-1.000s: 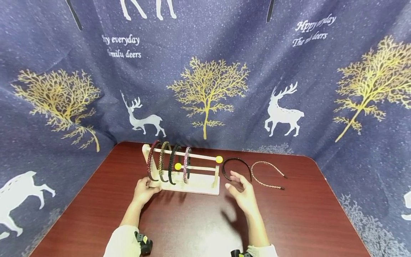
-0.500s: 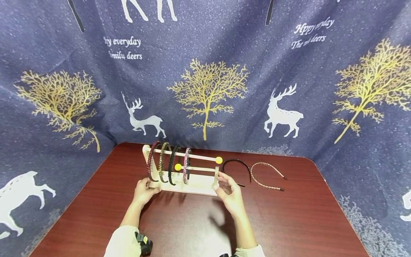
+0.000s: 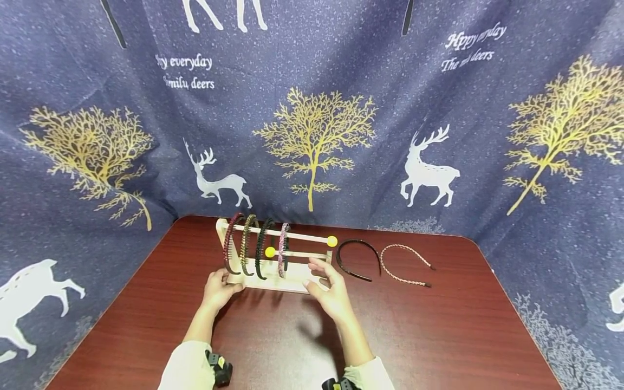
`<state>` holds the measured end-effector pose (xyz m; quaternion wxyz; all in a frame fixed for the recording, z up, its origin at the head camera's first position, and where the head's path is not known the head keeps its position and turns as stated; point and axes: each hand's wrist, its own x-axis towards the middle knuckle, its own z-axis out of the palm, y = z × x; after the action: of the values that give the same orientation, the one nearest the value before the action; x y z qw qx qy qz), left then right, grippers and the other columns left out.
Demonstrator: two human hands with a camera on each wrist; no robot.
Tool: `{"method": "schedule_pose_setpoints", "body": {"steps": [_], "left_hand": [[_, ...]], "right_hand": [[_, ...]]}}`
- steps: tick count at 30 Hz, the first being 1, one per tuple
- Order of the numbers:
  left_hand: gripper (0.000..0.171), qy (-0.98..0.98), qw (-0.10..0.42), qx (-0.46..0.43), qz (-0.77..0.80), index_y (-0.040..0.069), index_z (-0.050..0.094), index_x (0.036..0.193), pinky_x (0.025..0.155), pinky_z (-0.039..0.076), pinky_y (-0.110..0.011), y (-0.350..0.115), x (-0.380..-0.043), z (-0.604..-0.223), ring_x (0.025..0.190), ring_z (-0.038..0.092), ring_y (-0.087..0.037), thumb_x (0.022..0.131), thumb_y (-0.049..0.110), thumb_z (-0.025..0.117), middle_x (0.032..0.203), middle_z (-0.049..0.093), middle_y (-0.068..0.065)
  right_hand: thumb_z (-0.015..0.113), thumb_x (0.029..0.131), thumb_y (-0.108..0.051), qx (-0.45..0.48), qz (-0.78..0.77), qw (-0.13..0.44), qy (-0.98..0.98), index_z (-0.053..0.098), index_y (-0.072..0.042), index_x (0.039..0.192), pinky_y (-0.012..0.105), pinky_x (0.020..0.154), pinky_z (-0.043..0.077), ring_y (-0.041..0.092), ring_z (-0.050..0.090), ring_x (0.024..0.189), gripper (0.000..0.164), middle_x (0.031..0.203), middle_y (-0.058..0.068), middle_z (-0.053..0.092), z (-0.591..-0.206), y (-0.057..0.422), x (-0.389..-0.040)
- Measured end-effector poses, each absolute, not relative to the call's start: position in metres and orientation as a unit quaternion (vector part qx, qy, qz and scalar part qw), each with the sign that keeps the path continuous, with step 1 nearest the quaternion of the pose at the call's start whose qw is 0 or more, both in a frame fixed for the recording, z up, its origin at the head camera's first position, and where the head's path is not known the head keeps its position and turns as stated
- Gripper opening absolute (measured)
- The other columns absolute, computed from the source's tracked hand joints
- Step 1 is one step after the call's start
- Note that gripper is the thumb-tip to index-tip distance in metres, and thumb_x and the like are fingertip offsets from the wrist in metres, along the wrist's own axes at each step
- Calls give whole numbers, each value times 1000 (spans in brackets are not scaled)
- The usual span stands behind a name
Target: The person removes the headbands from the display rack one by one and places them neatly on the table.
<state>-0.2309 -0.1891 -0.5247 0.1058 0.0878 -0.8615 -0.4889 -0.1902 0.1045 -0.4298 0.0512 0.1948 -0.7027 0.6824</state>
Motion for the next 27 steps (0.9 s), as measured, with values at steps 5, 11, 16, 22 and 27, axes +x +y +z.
{"method": "schedule_pose_setpoints", "body": {"steps": [5, 11, 16, 22, 27], "left_hand": [[64, -861, 106, 87, -490, -14, 50, 120, 88, 39, -48, -189, -231, -527, 101, 49, -40, 66, 6, 77, 110, 45, -26], [65, -859, 105, 95, -492, -13, 49, 121, 90, 38, -47, -190, -231, -526, 102, 50, -39, 66, 6, 77, 111, 45, -26], [66, -861, 97, 98, -490, -12, 49, 124, 90, 37, -48, -190, -231, -525, 103, 49, -39, 66, 6, 77, 112, 45, -25], [67, -861, 88, 95, -493, -13, 47, 125, 90, 37, -49, -190, -231, -525, 104, 48, -40, 68, 7, 77, 114, 43, -26], [66, -863, 97, 92, -488, -13, 49, 123, 90, 37, -49, -190, -231, -525, 103, 49, -40, 67, 7, 77, 112, 44, -26]], "right_hand": [[62, 80, 8, 200, 685, 31, -700, 50, 8, 126, 61, 95, 30, 45, 47, 111, 47, 116, 25, 55, -430, 95, -193], [62, 80, 8, 210, 688, 21, -694, 48, 10, 126, 63, 94, 28, 48, 45, 111, 48, 118, 28, 54, -431, 85, -197], [61, 81, 8, 221, 682, 6, -697, 45, 10, 128, 63, 95, 28, 47, 44, 113, 50, 121, 31, 50, -430, 74, -200], [59, 81, 9, 214, 687, 0, -695, 44, 9, 129, 62, 96, 27, 46, 44, 113, 50, 119, 30, 52, -431, 61, -202], [58, 81, 11, 216, 690, 20, -691, 45, 12, 125, 56, 94, 35, 45, 49, 105, 45, 108, 30, 55, -434, 53, -204]]}}
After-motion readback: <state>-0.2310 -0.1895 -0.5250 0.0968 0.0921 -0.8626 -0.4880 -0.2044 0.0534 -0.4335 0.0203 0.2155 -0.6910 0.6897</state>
